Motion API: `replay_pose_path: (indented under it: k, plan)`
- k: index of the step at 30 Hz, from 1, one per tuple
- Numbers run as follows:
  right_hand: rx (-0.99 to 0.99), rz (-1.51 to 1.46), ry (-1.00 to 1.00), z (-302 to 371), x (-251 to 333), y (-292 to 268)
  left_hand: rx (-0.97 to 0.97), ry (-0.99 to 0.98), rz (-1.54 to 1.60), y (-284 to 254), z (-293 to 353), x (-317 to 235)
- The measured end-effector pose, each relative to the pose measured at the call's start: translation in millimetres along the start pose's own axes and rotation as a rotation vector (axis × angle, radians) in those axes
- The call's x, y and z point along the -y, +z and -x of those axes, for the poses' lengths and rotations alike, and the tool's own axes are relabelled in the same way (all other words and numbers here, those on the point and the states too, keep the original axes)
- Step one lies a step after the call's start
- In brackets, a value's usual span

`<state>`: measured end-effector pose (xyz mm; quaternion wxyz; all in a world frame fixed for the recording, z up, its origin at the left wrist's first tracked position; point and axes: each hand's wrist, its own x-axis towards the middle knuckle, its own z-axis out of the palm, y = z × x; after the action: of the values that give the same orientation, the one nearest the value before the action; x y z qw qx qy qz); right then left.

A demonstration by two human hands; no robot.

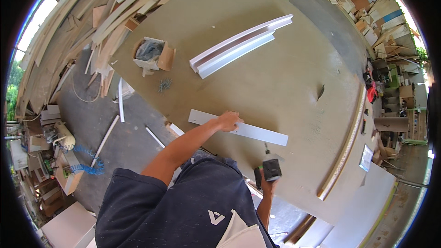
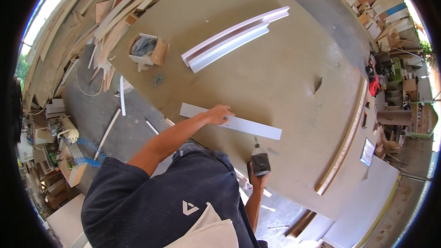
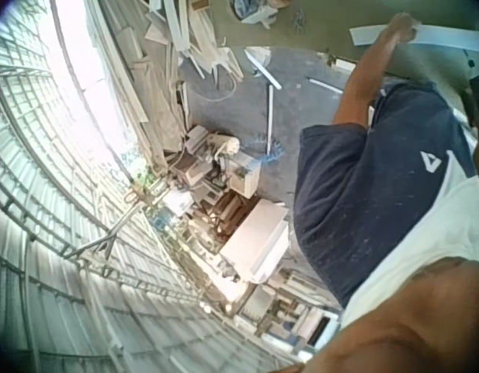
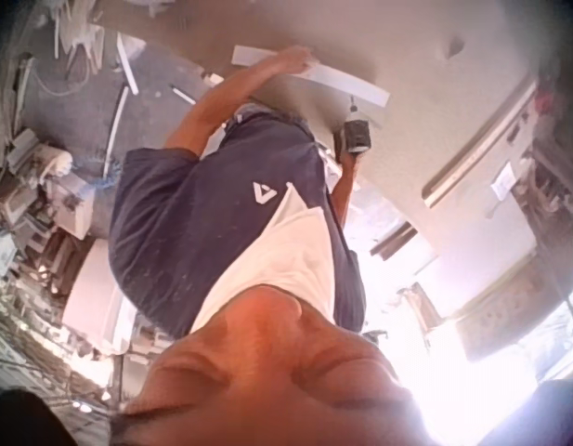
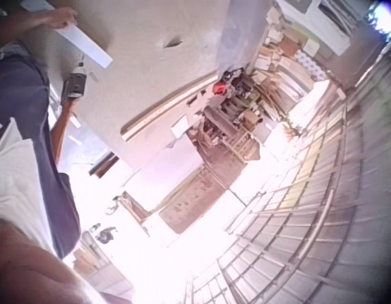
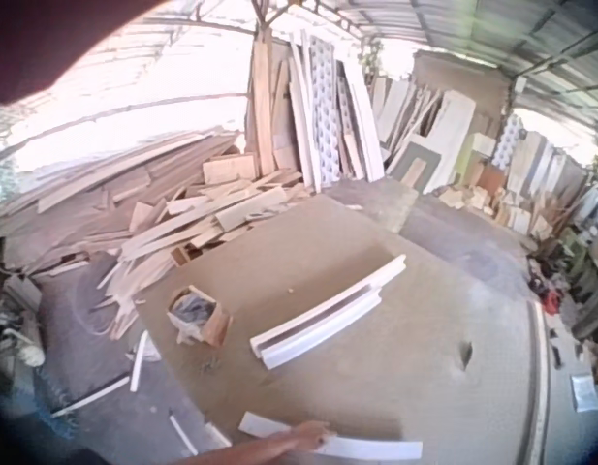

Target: The person uses a cordless drill to drive screws into white wooden planks on a workbench. They pick up screws from a pile and secure them into the wood, occasionally repositioning the planks to access different areas.

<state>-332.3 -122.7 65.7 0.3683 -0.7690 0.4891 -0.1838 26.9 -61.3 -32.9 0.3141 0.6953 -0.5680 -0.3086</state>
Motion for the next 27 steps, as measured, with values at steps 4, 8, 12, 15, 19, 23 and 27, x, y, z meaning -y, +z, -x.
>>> replay_pose_path:
  k: [4,8,12,15,19,23,27]
  plan:
    - [-0.16,-0.116,0.182,12,-8,-2,-0.34,-0.029,-0.068,-15,32,-3]
    - [-0.27,-0.263,0.196,17,-9,-8,-0.596,-0.118,-0.029,-52,73,14]
    - [-0.39,-0.437,0.219,19,-4,-1,-1.12,-0.545,-0.232,-101,123,83]
    - [-0.375,-0.376,0.218,16,13,-2,-1.3,-0.902,-0.315,-138,160,129]
    - [-0.339,-0.311,0.213,15,-2,0,-0.971,-0.662,-0.377,-165,159,125]
    - [-0.304,-0.279,0.242,12,-21,3,-0.858,-0.617,-0.447,-168,146,128]
    - [-0.369,-0.306,0.202,13,-18,6,-0.772,-0.626,-0.434,-172,140,145]
